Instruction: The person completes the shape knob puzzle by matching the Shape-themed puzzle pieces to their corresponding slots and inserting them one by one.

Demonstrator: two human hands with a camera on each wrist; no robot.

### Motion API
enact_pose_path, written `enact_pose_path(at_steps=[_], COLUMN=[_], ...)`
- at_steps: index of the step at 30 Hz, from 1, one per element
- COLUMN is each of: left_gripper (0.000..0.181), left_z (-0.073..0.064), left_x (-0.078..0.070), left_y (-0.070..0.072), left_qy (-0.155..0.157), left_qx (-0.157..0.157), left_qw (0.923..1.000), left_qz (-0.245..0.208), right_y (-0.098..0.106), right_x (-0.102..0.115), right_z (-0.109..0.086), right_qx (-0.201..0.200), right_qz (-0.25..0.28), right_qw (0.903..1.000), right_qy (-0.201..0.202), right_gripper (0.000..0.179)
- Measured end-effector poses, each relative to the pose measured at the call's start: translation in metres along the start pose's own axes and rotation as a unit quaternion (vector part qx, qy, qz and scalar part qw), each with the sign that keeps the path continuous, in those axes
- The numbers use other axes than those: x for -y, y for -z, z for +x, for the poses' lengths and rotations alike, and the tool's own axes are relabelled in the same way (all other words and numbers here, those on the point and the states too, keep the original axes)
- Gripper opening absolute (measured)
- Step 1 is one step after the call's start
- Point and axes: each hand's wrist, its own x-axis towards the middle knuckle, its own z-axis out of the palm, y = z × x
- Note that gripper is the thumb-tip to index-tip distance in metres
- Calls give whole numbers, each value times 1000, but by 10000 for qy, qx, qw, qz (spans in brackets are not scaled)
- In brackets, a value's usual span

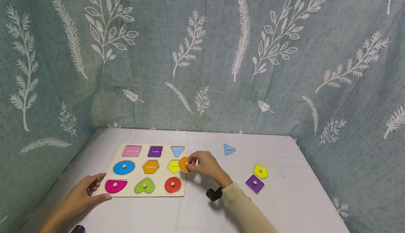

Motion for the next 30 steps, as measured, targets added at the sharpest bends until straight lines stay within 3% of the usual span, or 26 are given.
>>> enact_pose_path(at_steps=[9, 18, 30], left_gripper=[96, 94, 93], left_z=[-1, -1, -2], left_x=[-1, -1, -1], left_y=[1, 2, 2], left_qy=[227, 106, 95], left_qx=[114, 17, -4], left_qw=[9997, 9999, 9999], left_qz=[-65, -20, 32], right_y=[-14, -26, -46], right_x=[9, 19, 27], right_z=[20, 37, 59], right_qx=[25, 193, 401], right_qz=[-4, -76, -131], right_qw=[10000, 9994, 9991], right_qy=[69, 263, -10], right_gripper=[7, 9, 12])
